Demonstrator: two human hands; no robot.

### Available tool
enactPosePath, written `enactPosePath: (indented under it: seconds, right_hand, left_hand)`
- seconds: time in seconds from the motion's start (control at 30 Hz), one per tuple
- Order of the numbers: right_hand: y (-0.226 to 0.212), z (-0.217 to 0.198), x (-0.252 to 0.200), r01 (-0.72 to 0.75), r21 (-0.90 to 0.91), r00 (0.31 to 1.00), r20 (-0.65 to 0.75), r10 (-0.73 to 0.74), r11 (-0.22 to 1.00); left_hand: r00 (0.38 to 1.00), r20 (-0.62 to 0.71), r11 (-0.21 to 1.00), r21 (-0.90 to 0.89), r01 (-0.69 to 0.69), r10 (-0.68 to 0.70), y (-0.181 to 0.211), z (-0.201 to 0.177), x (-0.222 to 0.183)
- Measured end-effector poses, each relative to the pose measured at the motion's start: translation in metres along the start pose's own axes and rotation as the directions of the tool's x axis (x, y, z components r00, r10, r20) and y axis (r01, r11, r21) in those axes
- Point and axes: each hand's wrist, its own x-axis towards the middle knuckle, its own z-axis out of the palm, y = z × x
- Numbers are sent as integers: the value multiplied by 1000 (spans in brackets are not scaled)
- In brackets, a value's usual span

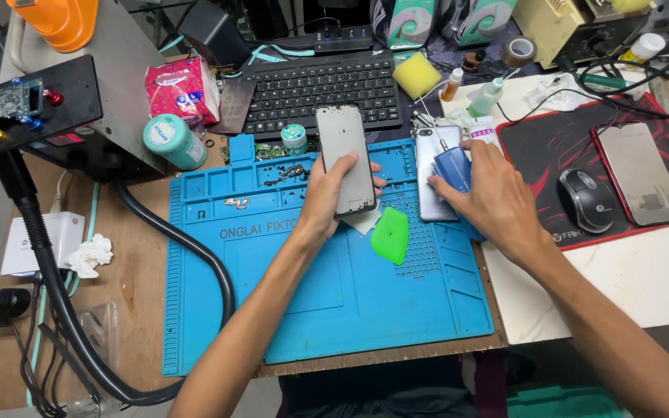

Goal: Removing a damaged screen from a mobile phone using a heat gun and prying tools.

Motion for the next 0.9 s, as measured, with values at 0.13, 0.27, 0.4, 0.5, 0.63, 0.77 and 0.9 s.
enactPosePath:
  seconds: [0.13,0.27,0.4,0.5,0.63,0.77,0.9]
  right_hand:
    - [11,9,3,-8,39,999,-36,9,999]
    - [7,-3,4,26,90,995,-97,-17,996]
    - [19,-7,13,48,345,995,-96,-16,937]
    - [17,-14,18,-11,526,999,-29,31,851]
    - [16,-10,36,-19,707,999,33,-6,707]
    - [25,5,43,104,631,994,-40,-102,769]
    - [24,10,39,336,362,926,-296,-234,870]
  left_hand:
    - [998,8,998,38,-56,56,10,-3,-3]
    - [998,-16,997,23,-68,68,8,-11,-3]
    - [997,-10,997,0,-77,77,9,-14,-7]
    - [995,20,995,-11,-102,102,13,-6,-11]
    - [995,55,995,-49,-83,86,13,-1,-13]
    - [995,22,994,-54,-93,94,9,-3,-13]
    - [992,-3,991,-31,-127,127,11,-3,-11]
